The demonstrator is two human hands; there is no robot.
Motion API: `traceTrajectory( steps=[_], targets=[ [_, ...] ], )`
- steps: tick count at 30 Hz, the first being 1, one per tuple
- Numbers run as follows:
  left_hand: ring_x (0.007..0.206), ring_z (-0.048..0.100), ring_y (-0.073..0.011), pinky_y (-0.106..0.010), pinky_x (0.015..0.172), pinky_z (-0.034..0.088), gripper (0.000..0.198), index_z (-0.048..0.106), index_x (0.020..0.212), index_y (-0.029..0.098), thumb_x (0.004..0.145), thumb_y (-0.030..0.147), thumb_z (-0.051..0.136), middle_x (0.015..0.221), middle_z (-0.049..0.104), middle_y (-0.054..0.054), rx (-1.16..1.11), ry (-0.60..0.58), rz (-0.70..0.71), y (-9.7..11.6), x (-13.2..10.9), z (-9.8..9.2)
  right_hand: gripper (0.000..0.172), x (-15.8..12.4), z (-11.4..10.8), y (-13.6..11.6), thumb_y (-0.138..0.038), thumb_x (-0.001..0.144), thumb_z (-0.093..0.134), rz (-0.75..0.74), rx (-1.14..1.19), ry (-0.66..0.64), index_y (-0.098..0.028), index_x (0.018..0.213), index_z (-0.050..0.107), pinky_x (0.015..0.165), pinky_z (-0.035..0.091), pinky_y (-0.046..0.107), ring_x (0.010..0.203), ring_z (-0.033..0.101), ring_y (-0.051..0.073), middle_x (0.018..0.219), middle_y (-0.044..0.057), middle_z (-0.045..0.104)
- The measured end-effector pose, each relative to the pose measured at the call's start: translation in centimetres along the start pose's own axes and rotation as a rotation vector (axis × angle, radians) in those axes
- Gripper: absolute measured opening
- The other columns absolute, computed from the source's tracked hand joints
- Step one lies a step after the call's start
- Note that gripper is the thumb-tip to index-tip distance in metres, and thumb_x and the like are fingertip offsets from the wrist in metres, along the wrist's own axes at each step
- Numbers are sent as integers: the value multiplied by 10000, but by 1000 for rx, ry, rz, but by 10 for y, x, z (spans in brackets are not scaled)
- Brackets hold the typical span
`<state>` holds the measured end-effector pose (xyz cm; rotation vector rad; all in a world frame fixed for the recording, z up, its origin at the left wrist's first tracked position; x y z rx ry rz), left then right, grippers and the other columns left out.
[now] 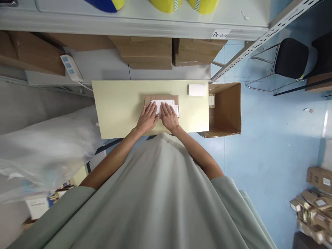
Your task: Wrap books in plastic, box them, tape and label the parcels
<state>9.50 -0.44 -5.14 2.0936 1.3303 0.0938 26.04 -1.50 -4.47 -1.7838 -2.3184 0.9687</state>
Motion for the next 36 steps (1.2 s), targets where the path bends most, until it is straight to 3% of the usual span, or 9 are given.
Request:
traceTrajectory(
  steps=[5,10,15,20,25,28,31,33,36],
  targets=[
    [1833,85,-353,-650,1486,79,811,271,1860,93,1129,366,491,1941,164,-205,25,-25,50,-3,-10,1,751,-27,-10,25,-439,1214,324,38,-19,53,-44,1850,281,1512,129,549,1834,156,300,1939,159,196],
    [1828,1,-339,-716,1464,107,742,395,1829,295,1107,276,568,1959,100,-138,12,-28,63,-7,-20,13,760,-52,-9,32,-433,1190,401,1,-39,-5,-65,1849,307,1509,145,577,1835,148,322,1936,167,186],
    [1825,-9,-335,-715,1462,95,728,422,1814,271,1102,230,566,1954,123,-163,39,-39,73,-8,-19,14,768,-43,2,20,-463,1190,416,-106,-79,-58,-65,1841,330,1511,131,535,1838,127,307,1941,157,168],
    [1831,11,-359,-747,1450,48,818,326,1855,195,1066,179,541,1945,154,-183,55,-59,75,-6,-31,7,780,-27,6,17,-485,1208,342,-82,-101,-11,-59,1857,265,1511,89,523,1838,136,285,1944,146,182],
    [1831,10,-416,-730,1454,59,842,352,1846,193,1047,231,614,1961,82,-178,-77,42,-121,-23,-56,19,908,-37,4,41,-567,1182,458,51,-56,82,-13,1858,213,1508,64,551,1843,98,336,1948,198,131],
    [1824,118,-440,-673,1459,181,975,294,1859,186,997,310,732,1952,156,-212,-264,142,-349,-40,-64,35,975,-52,7,69,-608,1153,545,188,59,158,-68,1877,177,1497,119,602,1840,120,357,1949,204,144],
    [1727,418,-421,-591,1420,351,1033,363,1819,173,900,299,817,1821,483,-227,-462,169,-490,-48,-60,48,944,-67,17,90,-604,1117,621,278,260,158,-134,1864,287,1461,269,628,1816,240,371,1911,197,316],
    [1554,627,-407,-555,1337,475,893,545,1695,159,855,276,822,1627,691,-209,-539,155,-565,-48,-54,52,851,-72,26,96,-565,1098,642,304,420,124,-171,1819,417,1405,404,611,1749,412,376,1813,177,520],
    [1344,754,-374,-502,1234,562,629,742,1446,151,831,268,804,1404,818,-174,-580,167,-662,-40,-47,50,705,-76,30,97,-538,1097,600,306,640,142,-239,1734,561,1295,556,562,1534,674,346,1634,121,720]
  ],
)
Point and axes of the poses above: each hand's wrist, its own x-axis towards the middle knuckle, its own z-axis out of the palm, y = z × x, the point moved 3 cm from there along x, towards the middle knuckle
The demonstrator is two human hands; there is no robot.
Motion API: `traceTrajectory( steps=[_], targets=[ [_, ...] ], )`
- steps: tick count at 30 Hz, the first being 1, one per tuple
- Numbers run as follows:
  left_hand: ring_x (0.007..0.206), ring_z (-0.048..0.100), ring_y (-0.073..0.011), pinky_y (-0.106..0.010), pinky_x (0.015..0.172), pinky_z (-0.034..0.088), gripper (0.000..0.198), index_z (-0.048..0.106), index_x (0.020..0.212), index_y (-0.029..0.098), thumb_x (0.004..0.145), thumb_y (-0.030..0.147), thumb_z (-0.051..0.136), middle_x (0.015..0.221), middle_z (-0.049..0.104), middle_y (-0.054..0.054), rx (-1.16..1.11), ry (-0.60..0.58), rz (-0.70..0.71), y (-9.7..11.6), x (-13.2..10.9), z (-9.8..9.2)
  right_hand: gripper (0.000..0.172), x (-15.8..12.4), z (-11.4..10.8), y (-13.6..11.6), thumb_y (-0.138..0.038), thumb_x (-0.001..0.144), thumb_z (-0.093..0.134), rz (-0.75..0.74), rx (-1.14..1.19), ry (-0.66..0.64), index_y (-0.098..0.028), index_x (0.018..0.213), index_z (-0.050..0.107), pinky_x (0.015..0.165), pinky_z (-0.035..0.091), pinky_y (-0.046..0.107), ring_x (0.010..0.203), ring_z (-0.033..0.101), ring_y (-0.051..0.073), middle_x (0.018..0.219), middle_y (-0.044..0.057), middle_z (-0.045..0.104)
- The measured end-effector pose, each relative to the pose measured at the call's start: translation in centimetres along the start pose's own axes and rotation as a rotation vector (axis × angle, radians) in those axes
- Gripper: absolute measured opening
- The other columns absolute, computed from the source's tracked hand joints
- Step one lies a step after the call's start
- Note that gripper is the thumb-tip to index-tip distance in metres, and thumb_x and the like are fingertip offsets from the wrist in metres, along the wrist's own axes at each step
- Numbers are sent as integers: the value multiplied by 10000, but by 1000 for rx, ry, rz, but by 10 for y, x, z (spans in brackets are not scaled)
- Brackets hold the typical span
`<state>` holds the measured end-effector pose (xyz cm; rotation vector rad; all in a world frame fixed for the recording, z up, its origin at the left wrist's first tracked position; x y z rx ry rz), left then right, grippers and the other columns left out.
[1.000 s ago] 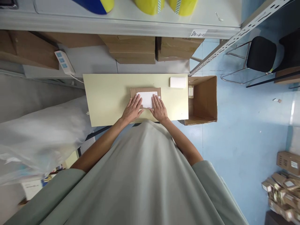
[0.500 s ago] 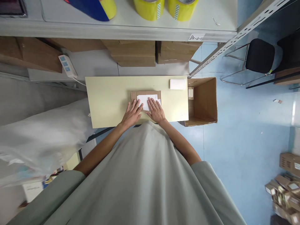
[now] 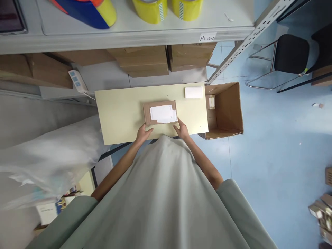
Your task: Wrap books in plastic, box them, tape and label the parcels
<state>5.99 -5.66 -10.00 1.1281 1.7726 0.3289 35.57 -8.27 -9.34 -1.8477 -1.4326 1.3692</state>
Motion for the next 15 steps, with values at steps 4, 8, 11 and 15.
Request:
traceTrajectory(
  steps=[4,8,11,15],
  targets=[
    [1310,774,-312,-420,1203,577,426,831,1248,194,838,305,790,1412,830,-126,-122,50,36,23,-11,1,636,-3,-23,-4,-630,1065,630,-11,134,127,-236,1553,734,1196,639,496,1339,772,310,1464,130,798],
    [1112,805,-246,-290,998,612,335,863,1076,206,933,493,762,1166,876,-60,-223,94,182,58,-31,8,641,-10,-71,-11,-756,1011,695,-19,136,282,-212,1313,851,1064,687,450,1101,812,294,1219,131,818],
    [792,721,-200,-250,717,521,492,802,800,199,988,643,706,729,734,2,-130,168,200,83,-45,19,671,-18,-106,-13,-811,1026,654,-14,105,361,-193,1144,886,960,683,424,972,804,285,1069,119,819],
    [671,628,-177,-270,640,425,581,733,670,204,1005,675,667,572,565,16,-36,181,184,98,-54,44,679,-26,-131,-4,-821,1047,614,41,26,367,-200,984,884,892,652,403,873,790,274,973,111,835]
  ],
)
Point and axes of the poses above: each hand's wrist, its own x-axis towards the middle knuckle, its own z-axis out of the palm, y = z × x, the point moved 3 cm from there along x, towards the middle knuckle
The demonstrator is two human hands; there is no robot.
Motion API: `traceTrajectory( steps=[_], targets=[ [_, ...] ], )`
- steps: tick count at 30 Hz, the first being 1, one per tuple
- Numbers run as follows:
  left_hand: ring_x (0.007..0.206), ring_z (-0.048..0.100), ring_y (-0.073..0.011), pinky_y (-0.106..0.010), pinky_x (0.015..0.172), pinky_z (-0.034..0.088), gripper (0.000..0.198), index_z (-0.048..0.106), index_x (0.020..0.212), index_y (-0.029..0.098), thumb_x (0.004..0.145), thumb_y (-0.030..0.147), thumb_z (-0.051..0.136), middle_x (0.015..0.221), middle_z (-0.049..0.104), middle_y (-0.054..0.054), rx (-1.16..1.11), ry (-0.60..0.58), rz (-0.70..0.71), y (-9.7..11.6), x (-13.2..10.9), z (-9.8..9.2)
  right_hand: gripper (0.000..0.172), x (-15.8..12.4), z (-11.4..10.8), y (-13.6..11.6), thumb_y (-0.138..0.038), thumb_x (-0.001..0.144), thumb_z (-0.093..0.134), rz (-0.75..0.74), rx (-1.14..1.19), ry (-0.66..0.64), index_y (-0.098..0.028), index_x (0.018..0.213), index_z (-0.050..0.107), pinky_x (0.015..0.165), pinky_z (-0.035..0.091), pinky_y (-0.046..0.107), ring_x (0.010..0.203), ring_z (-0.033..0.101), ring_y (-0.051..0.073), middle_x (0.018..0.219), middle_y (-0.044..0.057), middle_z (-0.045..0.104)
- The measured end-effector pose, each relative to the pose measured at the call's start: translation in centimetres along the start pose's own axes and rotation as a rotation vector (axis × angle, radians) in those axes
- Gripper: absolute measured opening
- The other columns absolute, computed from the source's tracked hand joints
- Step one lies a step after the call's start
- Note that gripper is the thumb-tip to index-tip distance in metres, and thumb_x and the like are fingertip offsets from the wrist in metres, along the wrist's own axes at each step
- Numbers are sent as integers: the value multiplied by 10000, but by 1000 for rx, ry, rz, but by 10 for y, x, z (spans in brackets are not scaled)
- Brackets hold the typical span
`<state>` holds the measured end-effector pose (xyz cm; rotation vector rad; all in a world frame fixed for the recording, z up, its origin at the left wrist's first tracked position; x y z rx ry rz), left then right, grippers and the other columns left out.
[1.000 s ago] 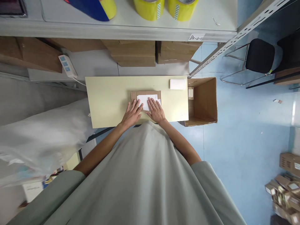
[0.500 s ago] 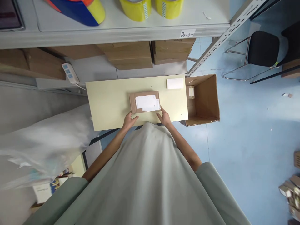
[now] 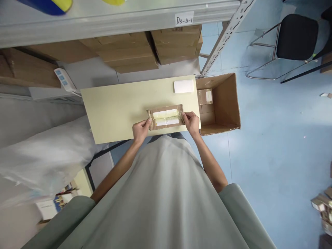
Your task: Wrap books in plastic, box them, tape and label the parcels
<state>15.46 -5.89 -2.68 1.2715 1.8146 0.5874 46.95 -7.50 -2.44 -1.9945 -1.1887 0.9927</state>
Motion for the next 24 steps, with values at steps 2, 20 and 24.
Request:
traceTrajectory(
  steps=[2,20,24],
  targets=[
    [692,651,-188,-275,666,436,534,789,741,200,999,651,665,590,609,8,26,-7,-23,-3,-4,11,660,-1,-4,9,-819,1034,629,31,-26,-28,-213,933,872,885,645,398,865,799,276,972,111,849],
    [948,797,-246,-282,859,559,320,866,982,197,963,476,711,915,860,-37,-59,30,-105,-8,-32,23,490,-17,-12,23,-693,1021,704,51,-26,-112,-223,988,837,953,667,442,968,848,311,1001,123,889],
    [875,785,-242,-273,789,552,297,872,945,194,965,450,725,796,819,-10,-50,81,-105,-7,-53,17,469,-27,-18,21,-675,1030,711,-16,-53,-137,-232,962,851,950,672,446,956,855,316,972,114,889]
  ],
)
Point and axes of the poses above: each hand's wrist, its own x-axis towards the middle knuckle, its own z-axis out of the palm, y = z × x, the point moved 3 cm from there along x, towards the middle knuckle
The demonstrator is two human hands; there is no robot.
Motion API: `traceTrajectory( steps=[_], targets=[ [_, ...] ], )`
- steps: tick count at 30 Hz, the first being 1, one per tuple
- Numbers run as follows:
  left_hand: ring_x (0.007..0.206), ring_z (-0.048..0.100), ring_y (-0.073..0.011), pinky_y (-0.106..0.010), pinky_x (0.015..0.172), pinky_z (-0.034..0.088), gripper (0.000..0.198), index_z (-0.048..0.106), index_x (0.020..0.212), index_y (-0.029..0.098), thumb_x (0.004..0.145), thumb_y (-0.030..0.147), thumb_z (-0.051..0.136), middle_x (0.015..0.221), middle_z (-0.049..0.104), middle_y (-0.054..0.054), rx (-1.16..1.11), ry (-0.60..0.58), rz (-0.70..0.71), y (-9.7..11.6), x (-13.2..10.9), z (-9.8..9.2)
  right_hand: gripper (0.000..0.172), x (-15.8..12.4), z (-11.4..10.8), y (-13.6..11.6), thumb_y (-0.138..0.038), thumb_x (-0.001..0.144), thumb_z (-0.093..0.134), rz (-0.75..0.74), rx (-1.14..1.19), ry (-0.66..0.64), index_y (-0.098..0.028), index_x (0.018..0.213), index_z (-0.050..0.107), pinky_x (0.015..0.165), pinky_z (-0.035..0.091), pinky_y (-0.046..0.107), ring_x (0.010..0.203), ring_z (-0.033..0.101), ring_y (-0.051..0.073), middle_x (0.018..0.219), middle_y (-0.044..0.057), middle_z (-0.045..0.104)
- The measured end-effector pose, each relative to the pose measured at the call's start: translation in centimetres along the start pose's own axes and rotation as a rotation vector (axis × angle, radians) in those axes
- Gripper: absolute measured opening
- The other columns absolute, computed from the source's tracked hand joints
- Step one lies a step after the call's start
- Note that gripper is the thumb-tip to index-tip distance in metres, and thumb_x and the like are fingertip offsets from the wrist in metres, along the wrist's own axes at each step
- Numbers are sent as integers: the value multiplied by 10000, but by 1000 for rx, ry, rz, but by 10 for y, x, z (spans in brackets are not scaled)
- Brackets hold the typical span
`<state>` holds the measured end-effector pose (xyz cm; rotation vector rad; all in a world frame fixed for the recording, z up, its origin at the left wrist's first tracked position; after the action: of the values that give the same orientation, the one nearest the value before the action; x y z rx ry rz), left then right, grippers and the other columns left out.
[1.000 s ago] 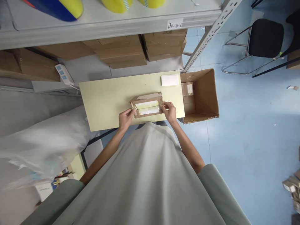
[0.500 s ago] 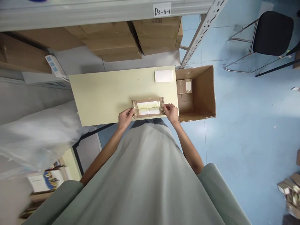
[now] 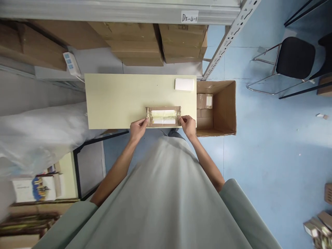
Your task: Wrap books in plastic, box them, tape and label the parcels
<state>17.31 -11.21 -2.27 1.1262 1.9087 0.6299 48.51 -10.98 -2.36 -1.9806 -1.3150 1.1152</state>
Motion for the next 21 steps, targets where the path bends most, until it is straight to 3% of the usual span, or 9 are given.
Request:
traceTrajectory(
  steps=[5,8,16,21],
  targets=[
    [1006,832,-290,-318,886,618,280,891,1007,189,951,438,776,999,890,-61,-91,72,-1,-17,-49,-10,436,-31,-7,5,-662,1017,739,-67,-28,-34,-246,948,848,949,680,431,969,859,303,998,90,896],
    [1053,843,-318,-356,930,641,298,894,1054,183,953,439,780,1092,902,-83,-115,102,1,-28,-83,-6,399,-56,-15,15,-633,973,802,-49,-52,-43,-237,944,838,943,690,435,953,859,305,969,86,887],
    [1130,843,-298,-366,1034,648,314,877,1129,187,990,442,759,1197,897,-101,-198,-24,23,-33,-157,44,386,-133,-72,56,-616,1028,747,-100,-124,0,-239,989,823,909,691,432,927,845,296,1032,108,861],
    [1094,855,-309,-382,1000,655,305,893,1125,183,958,414,784,1175,901,-115,-191,-74,-28,-24,-195,73,466,-157,-112,87,-687,1030,693,-101,-119,24,-241,991,822,911,689,450,916,829,297,1031,112,849]
  ],
)
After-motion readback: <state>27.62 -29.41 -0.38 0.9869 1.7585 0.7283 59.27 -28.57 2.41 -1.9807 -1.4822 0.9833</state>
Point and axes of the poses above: each hand's wrist, its own x-axis towards the middle knuckle, its own z-axis out of the palm, y = z × x, the point moved 3 cm from there along x, towards the middle knuckle
